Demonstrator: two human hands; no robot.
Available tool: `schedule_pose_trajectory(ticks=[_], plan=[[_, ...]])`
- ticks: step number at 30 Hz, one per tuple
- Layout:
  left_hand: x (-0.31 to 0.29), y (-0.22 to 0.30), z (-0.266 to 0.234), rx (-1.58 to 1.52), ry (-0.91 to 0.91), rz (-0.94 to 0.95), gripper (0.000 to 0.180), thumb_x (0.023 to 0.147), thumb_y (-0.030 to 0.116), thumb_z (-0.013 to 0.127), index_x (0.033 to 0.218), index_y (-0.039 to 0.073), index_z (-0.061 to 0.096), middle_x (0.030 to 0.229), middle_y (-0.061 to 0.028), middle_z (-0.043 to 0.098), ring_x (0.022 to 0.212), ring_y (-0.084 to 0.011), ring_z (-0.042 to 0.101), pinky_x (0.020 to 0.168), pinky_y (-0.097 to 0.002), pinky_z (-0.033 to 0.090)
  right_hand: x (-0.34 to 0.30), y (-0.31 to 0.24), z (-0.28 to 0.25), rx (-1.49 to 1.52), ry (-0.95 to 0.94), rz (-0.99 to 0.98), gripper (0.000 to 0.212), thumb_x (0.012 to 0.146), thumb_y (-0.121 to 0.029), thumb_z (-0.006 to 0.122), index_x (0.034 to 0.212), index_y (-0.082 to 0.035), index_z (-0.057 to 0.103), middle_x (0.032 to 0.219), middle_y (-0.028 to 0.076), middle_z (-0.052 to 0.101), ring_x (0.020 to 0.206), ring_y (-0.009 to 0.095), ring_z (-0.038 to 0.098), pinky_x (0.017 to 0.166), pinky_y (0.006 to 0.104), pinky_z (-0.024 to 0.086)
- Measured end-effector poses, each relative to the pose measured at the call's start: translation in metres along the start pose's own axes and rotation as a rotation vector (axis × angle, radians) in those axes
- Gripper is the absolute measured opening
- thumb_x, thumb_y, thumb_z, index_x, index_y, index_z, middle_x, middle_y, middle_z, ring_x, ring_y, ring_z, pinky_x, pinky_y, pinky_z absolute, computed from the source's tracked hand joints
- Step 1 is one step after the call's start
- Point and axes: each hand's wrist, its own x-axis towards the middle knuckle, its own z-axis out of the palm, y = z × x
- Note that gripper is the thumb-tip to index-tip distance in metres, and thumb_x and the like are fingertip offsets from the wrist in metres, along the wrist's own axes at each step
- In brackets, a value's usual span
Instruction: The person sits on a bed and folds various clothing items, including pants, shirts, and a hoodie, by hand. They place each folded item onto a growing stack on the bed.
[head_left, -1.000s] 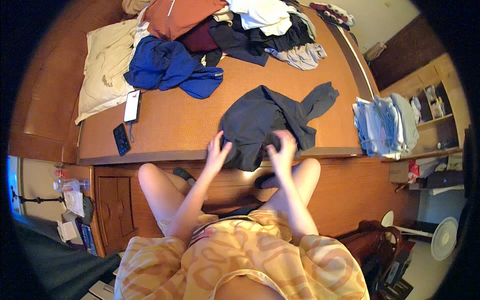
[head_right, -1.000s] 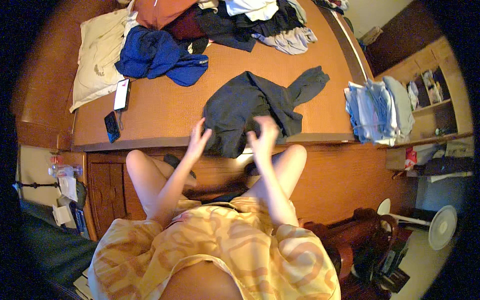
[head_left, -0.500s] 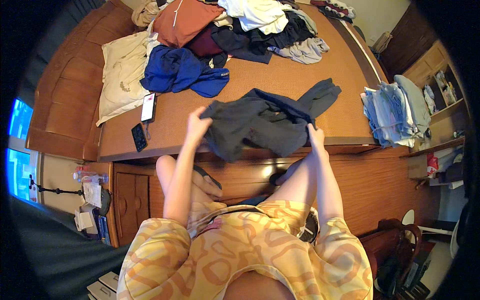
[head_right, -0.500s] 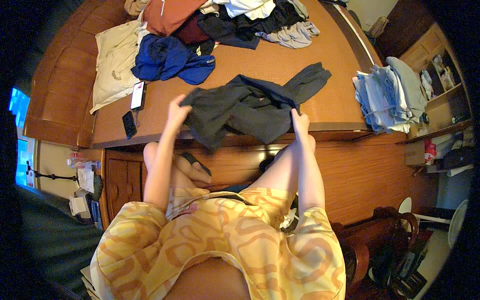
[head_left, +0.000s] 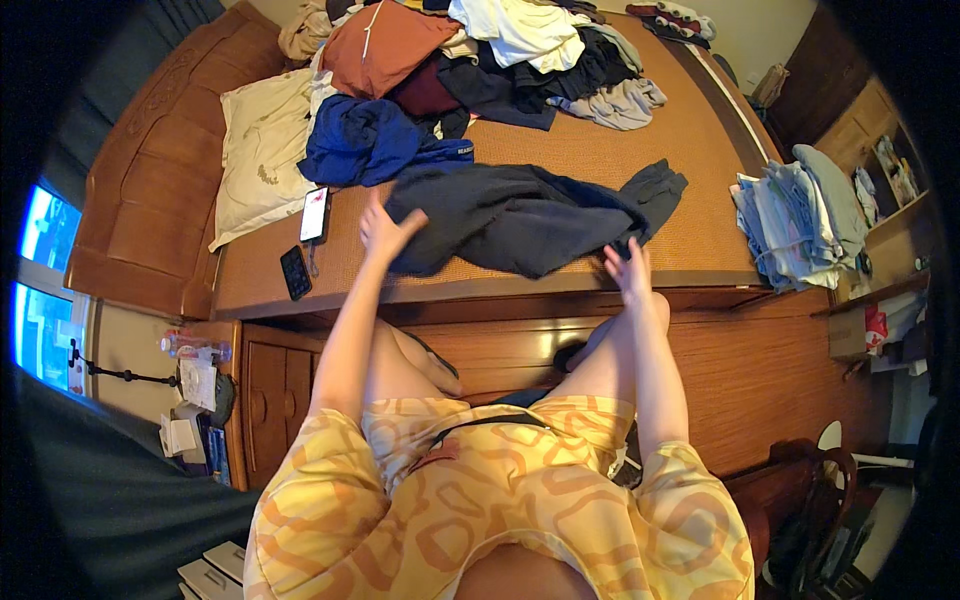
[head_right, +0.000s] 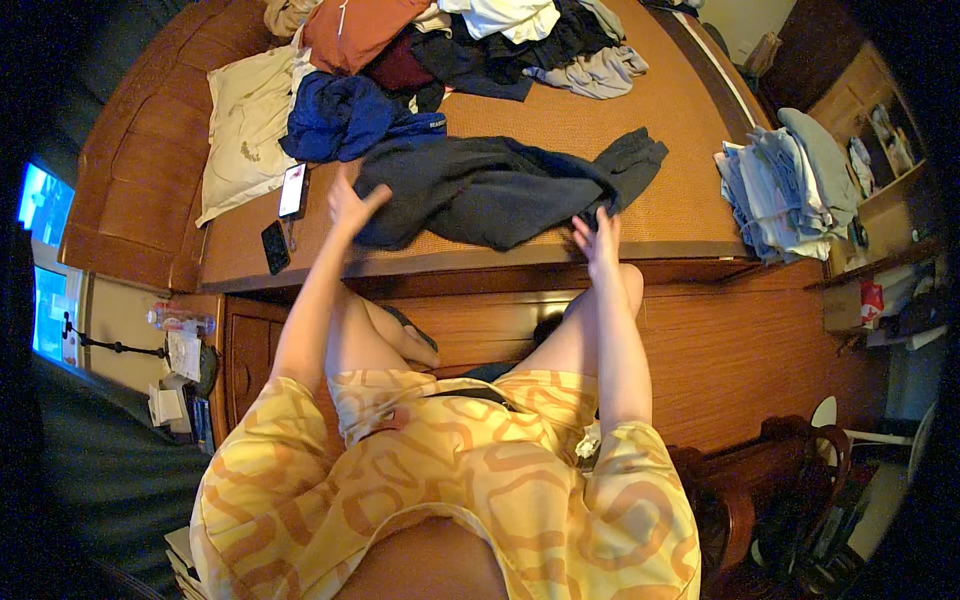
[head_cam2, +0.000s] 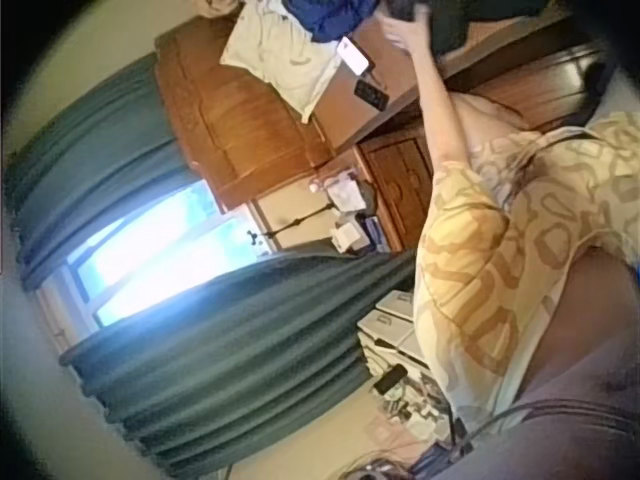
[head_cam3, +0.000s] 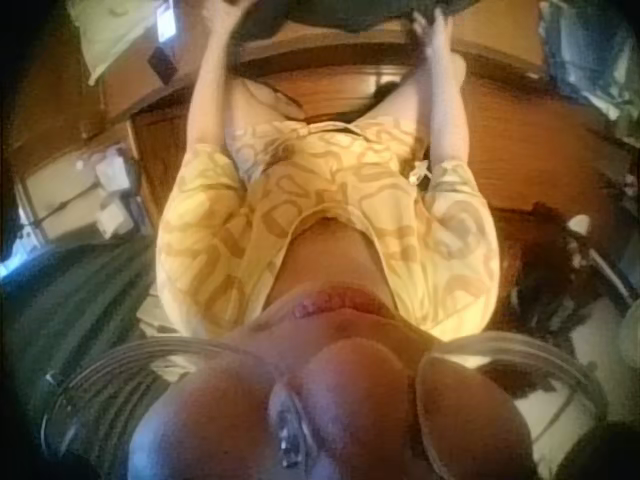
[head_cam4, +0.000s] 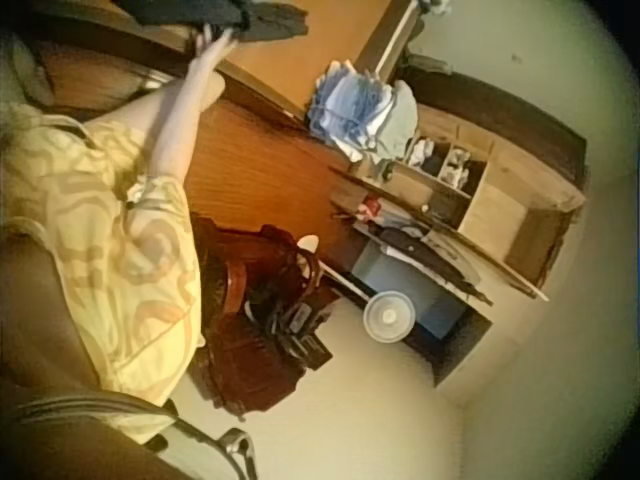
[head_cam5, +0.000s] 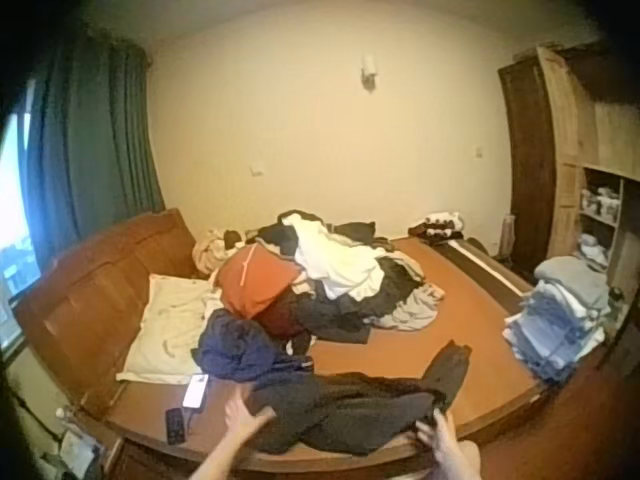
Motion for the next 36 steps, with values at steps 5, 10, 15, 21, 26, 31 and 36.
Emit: schedule_pose_trajectory(ticks=[5,10,15,21,26,31,36], plan=[[-0.064,0.009,0.043,0.289,-0.396,0.03,0.111,0.058,0.053,0.075,0.142,0.016,0.013,0.143,-0.0187,0.023,0.13,-0.0368,0.024,0.099,-0.0605,0.022,-0.012,0.054,-0.036,-0.204,-0.153,0.143,0.048,0.088,-0.032,0.056,0.13,-0.014,0.039,0.121,0.004,0.054,0.109,0.018,0.054,0.089,0.0323,0.04],[-0.034,-0.004,0.045,0.273,-0.181,0.225,0.034,0.065,0.015,0.065,0.097,0.005,0.061,0.09,-0.0191,0.059,0.087,-0.0347,0.059,0.074,-0.0405,0.05,-0.022,0.049,-0.025,-0.256,-0.193,0.194,0.046,0.088,-0.033,0.056,0.127,-0.013,0.045,0.117,0.002,0.056,0.106,0.015,0.055,0.088,0.029,0.041],[0.063,0.058,-0.018,0.4,0.009,0.386,0.022,0.065,0.019,0.063,0.083,0.006,0.064,0.083,-0.0158,0.062,0.079,-0.0326,0.062,0.07,-0.0434,0.05,-0.006,0.05,-0.032,-0.213,-0.129,0.198,0.039,0.087,-0.034,0.058,0.119,-0.013,0.051,0.105,0.001,0.061,0.092,0.011,0.058,0.077,0.0254,0.046],[0.17,0.132,-0.029,0.093,0.123,0.608,0.024,0.069,0.01,0.06,0.093,0.005,0.059,0.085,-0.0192,0.062,0.086,-0.0357,0.06,0.074,-0.0429,0.048,0.007,0.056,-0.023,-0.113,-0.098,0.217,0.036,0.085,-0.037,0.061,0.112,-0.013,0.056,0.097,-0.001,0.062,0.085,0.008,0.058,0.073,0.0229,0.046],[0.153,0.112,0.03,-0.003,-0.019,0.78,0.056,0.068,0.011,0.063,0.121,0.005,0.046,0.12,-0.0189,0.048,0.112,-0.0358,0.047,0.095,-0.0375,0.04,0.013,0.056,-0.021,-0.126,-0.013,0.231,0.034,0.085,-0.037,0.061,0.108,-0.013,0.055,0.09,0.0,0.062,0.079,0.01,0.06,0.069,0.0239,0.048],[0.108,0.022,0.088,0.102,-0.149,-0.1,0.072,0.064,0.026,0.073,0.124,-0.002,0.043,0.119,-0.0236,0.051,0.11,-0.0365,0.05,0.094,-0.0404,0.042,0.017,0.049,-0.031,-0.061,0.079,0.204,0.044,0.083,-0.036,0.064,0.114,-0.012,0.043,0.086,0.003,0.062,0.074,0.012,0.061,0.062,0.026,0.051],[0.06,-0.023,0.121,-0.77,-0.601,-0.795,0.071,0.071,0.051,0.07,0.123,0.009,0.047,0.116,-0.0087,0.052,0.1,-0.0253,0.055,0.083,-0.0409,0.048,0.011,0.045,-0.027,-0.041,0.17,0.066,0.043,0.082,-0.032,0.067,0.111,-0.012,0.043,0.083,0.002,0.06,0.071,0.011,0.06,0.058,0.0242,0.05]])
